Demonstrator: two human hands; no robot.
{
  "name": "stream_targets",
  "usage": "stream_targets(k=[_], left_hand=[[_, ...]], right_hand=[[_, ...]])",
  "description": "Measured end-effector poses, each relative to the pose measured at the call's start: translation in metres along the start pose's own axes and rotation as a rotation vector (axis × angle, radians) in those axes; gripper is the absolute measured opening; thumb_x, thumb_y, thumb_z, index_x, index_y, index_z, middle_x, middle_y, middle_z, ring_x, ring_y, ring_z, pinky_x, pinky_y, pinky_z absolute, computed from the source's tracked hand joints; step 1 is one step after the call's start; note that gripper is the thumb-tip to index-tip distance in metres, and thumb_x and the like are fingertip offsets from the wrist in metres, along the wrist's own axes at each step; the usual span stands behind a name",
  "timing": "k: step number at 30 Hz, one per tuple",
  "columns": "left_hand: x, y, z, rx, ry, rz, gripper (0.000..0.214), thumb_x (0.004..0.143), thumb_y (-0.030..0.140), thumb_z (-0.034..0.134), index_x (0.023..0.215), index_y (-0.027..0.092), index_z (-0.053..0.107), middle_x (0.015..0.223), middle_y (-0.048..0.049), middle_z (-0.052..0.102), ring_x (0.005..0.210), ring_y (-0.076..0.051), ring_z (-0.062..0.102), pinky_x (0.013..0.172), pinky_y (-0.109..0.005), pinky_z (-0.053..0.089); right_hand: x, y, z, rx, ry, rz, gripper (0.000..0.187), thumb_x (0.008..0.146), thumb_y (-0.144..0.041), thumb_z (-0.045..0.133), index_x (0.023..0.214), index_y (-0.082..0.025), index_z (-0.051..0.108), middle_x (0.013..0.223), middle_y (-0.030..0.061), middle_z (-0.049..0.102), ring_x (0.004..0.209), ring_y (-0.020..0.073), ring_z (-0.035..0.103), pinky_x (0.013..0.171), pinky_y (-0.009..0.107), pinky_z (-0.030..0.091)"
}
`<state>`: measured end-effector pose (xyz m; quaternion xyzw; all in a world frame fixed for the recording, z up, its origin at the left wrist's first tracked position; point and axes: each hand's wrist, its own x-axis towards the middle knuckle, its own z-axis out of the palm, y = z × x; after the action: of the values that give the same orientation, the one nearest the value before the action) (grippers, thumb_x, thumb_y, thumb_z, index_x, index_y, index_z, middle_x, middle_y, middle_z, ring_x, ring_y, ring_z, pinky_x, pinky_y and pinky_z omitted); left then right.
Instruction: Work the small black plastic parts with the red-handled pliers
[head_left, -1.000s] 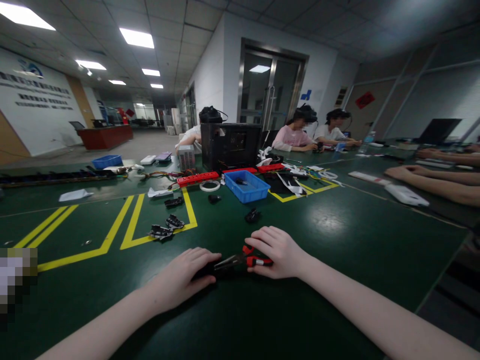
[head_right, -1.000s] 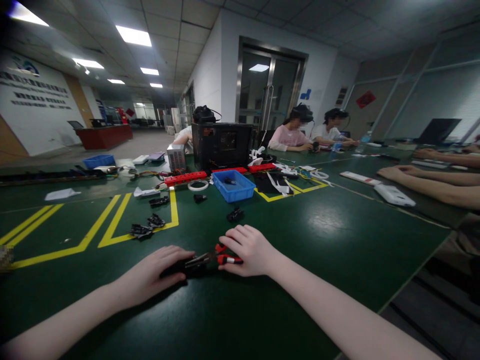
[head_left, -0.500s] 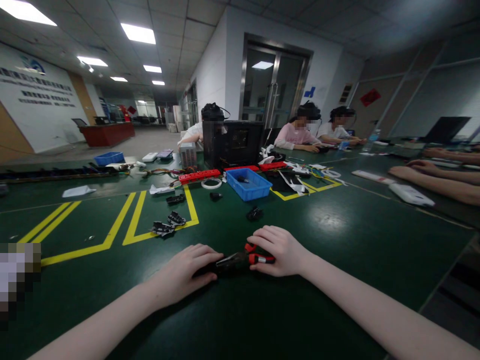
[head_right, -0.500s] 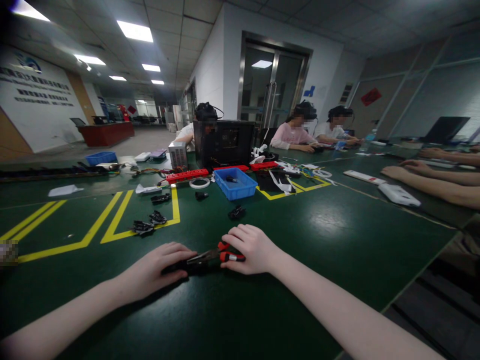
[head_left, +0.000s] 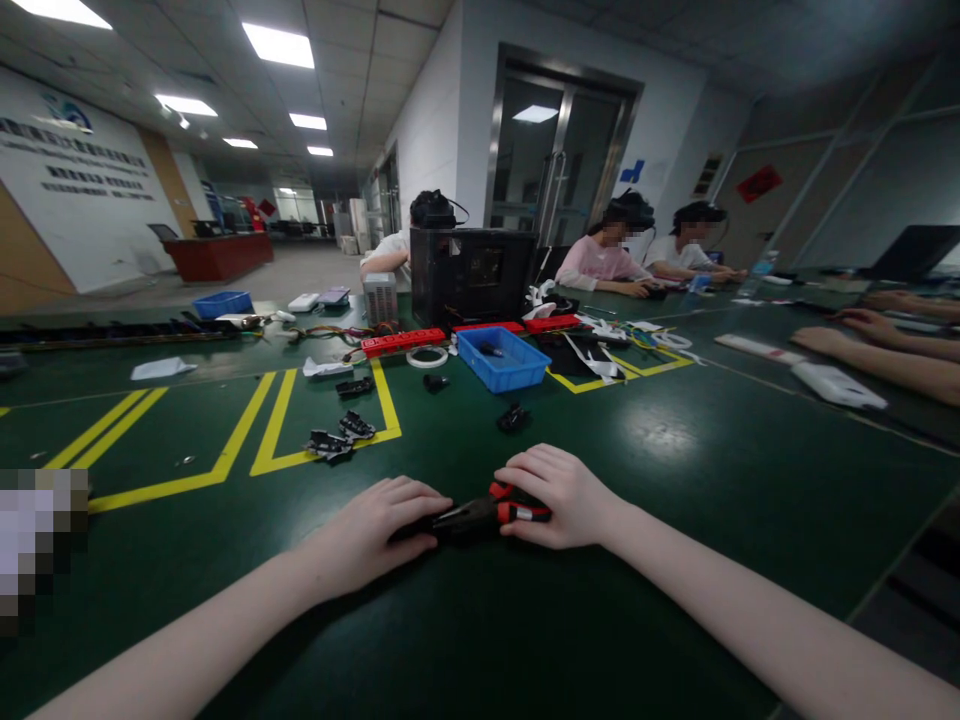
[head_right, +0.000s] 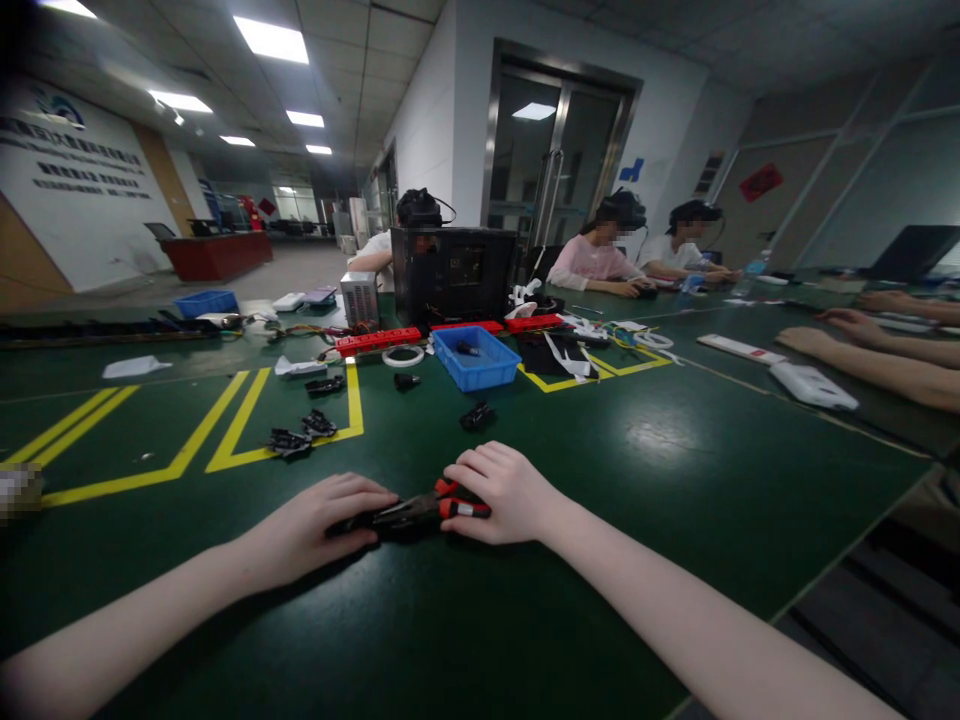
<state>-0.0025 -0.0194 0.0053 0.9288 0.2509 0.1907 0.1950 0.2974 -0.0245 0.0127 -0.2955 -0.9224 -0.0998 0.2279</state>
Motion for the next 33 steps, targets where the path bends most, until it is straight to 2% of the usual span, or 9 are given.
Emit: stream_targets(k=[5, 12, 17, 21, 27, 33], left_hand=[[0.0007, -0.0031, 0.0012, 0.007, -0.025, 0.012, 0.035, 0.096, 0.023, 0.055, 0.131, 0.024, 0.055, 0.126, -0.0079, 0.063, 0.111, -0.024, 0.059, 0.095, -0.041, 0.049], [-0.0004, -0.0031, 0.0026, 0.004, -0.022, -0.005, 0.036, 0.097, 0.023, 0.055, 0.133, 0.025, 0.054, 0.127, -0.0063, 0.063, 0.114, -0.023, 0.058, 0.097, -0.041, 0.048], [0.0002, -0.002, 0.0011, 0.002, -0.026, -0.004, 0.036, 0.096, 0.022, 0.056, 0.132, 0.025, 0.054, 0.126, -0.0069, 0.063, 0.113, -0.023, 0.058, 0.096, -0.041, 0.048], [0.0009, -0.0018, -0.0009, 0.003, -0.032, 0.017, 0.031, 0.097, 0.02, 0.055, 0.126, 0.027, 0.061, 0.127, -0.0059, 0.063, 0.113, -0.023, 0.058, 0.096, -0.041, 0.048], [0.001, -0.0009, -0.003, 0.016, -0.028, 0.027, 0.029, 0.096, 0.02, 0.057, 0.123, 0.027, 0.066, 0.127, -0.0069, 0.062, 0.111, -0.024, 0.059, 0.094, -0.041, 0.049], [0.0005, -0.0053, -0.0008, -0.005, -0.031, 0.039, 0.025, 0.096, 0.021, 0.058, 0.119, 0.026, 0.066, 0.128, -0.0063, 0.063, 0.112, -0.023, 0.06, 0.094, -0.04, 0.049]], right_hand=[[0.0007, -0.0007, 0.0007, 0.006, 0.037, -0.024, 0.044, 0.085, -0.053, 0.063, 0.106, -0.014, 0.064, 0.093, 0.0095, 0.07, 0.085, 0.0206, 0.065, 0.093, 0.042, 0.048], [0.0008, -0.0031, -0.0015, -0.044, 0.016, -0.025, 0.04, 0.087, -0.053, 0.06, 0.102, -0.015, 0.063, 0.089, 0.0066, 0.071, 0.082, 0.02, 0.066, 0.107, 0.049, 0.038], [0.0014, -0.0046, -0.0023, -0.061, 0.009, -0.048, 0.039, 0.088, -0.052, 0.058, 0.1, -0.015, 0.063, 0.088, 0.0065, 0.07, 0.083, 0.0201, 0.066, 0.109, 0.049, 0.035], [0.001, -0.0025, -0.0029, -0.076, 0.004, -0.052, 0.04, 0.087, -0.052, 0.06, 0.099, -0.015, 0.063, 0.088, 0.0068, 0.07, 0.083, 0.0205, 0.065, 0.108, 0.05, 0.035], [0.0007, 0.0035, -0.0045, -0.091, 0.061, -0.047, 0.047, 0.087, -0.053, 0.059, 0.113, -0.014, 0.062, 0.101, 0.0113, 0.071, 0.095, 0.0236, 0.065, 0.101, 0.048, 0.041], [0.0019, 0.0011, -0.0034, -0.074, 0.051, -0.049, 0.048, 0.087, -0.053, 0.061, 0.114, -0.014, 0.063, 0.102, 0.0122, 0.07, 0.095, 0.0237, 0.065, 0.099, 0.048, 0.043]])
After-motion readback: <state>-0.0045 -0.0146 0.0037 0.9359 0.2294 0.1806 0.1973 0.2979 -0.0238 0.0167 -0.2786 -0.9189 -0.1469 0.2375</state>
